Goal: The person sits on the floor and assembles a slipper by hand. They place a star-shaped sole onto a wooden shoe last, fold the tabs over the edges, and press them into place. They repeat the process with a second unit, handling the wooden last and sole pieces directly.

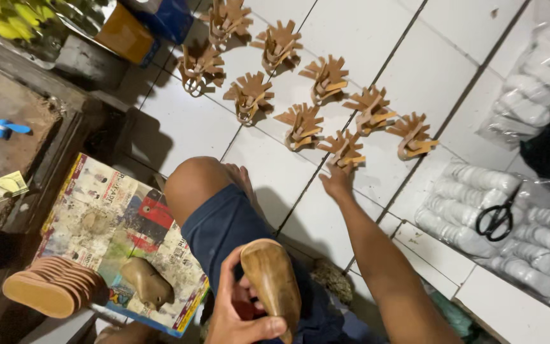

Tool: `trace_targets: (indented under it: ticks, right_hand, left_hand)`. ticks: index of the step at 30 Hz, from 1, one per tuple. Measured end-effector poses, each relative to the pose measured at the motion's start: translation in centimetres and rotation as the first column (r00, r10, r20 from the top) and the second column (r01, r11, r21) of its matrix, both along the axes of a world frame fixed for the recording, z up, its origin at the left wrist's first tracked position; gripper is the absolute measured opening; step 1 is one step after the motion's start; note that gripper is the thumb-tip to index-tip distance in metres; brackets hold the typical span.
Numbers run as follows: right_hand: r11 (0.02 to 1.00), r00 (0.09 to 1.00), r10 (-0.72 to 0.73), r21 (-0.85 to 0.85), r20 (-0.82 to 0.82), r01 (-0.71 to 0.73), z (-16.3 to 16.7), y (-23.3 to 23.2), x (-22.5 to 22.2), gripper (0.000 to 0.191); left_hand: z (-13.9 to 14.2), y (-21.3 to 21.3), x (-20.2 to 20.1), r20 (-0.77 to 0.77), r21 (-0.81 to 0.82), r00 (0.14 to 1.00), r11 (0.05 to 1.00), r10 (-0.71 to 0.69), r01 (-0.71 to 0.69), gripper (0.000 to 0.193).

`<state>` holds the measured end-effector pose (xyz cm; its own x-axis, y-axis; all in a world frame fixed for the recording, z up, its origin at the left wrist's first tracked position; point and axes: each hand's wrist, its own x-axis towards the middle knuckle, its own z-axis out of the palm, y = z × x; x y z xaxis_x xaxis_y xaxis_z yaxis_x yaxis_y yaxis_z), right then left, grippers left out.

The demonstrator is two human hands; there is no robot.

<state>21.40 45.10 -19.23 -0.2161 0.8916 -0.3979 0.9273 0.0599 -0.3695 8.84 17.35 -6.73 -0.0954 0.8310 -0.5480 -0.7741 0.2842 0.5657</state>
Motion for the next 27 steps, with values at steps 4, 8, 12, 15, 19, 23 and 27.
trace_targets:
  ticks: [4, 8, 12, 15, 19, 23, 27]
  right_hand:
    - [0.989, 0.979, -0.094, -0.126, -0.181, 0.072, -2.7, 2.3, -0.5, 0.049]
    - [0.739, 0.864, -0.492, -0.576, -0.107, 0.349, -4.3, 2.6, -1.2, 0.055]
    - [0.742, 0.847, -0.524, -0.536, -0.088, 0.403, -4.2, 0.5, 0.9, 0.037]
    - [0.654, 0.741, -0.665, -0.549, -0.089, 0.521, -2.7, -2.4, 2.7, 0.029]
    - [0.522, 0.299, -0.85, -0.769, -0.433, 0.37, 0.9, -4.5, 2.7, 0.02]
    - [0.613, -0.086, -0.781, -0.786, -0.618, 0.077, 7.8, -4.5, -1.6, 0.018]
    - [0.691, -0.301, -0.716, -0.581, -0.63, -0.429, 15.7, -6.7, -9.8, 0.017]
  left_hand:
    - [-3.1, -1.2, 1.4, 0.077, 0.01, 0.996, 0.999, 0.047, -0.048, 0.131]
    - [-4.3, -1.6, 1.8, 0.061, -0.025, 0.998, 1.0, 0.009, -0.008, 0.13]
    - [-3.9, -0.9, 1.2, 0.095, 0.015, 0.995, 0.999, 0.031, -0.032, 0.13]
    - [-2.9, -0.8, 0.9, 0.145, -0.025, 0.984, 0.995, 0.102, -0.1, 0.127]
    - [-1.0, -2.3, -1.0, 0.095, 0.048, 0.987, 0.99, 0.128, -0.133, 0.134]
    - [1.5, -5.2, -3.4, 0.051, -0.001, 0.967, 0.968, 0.251, -0.251, 0.132]
    - [2.8, -9.3, -5.2, 0.087, 0.069, 0.908, 0.907, 0.41, -0.416, 0.128]
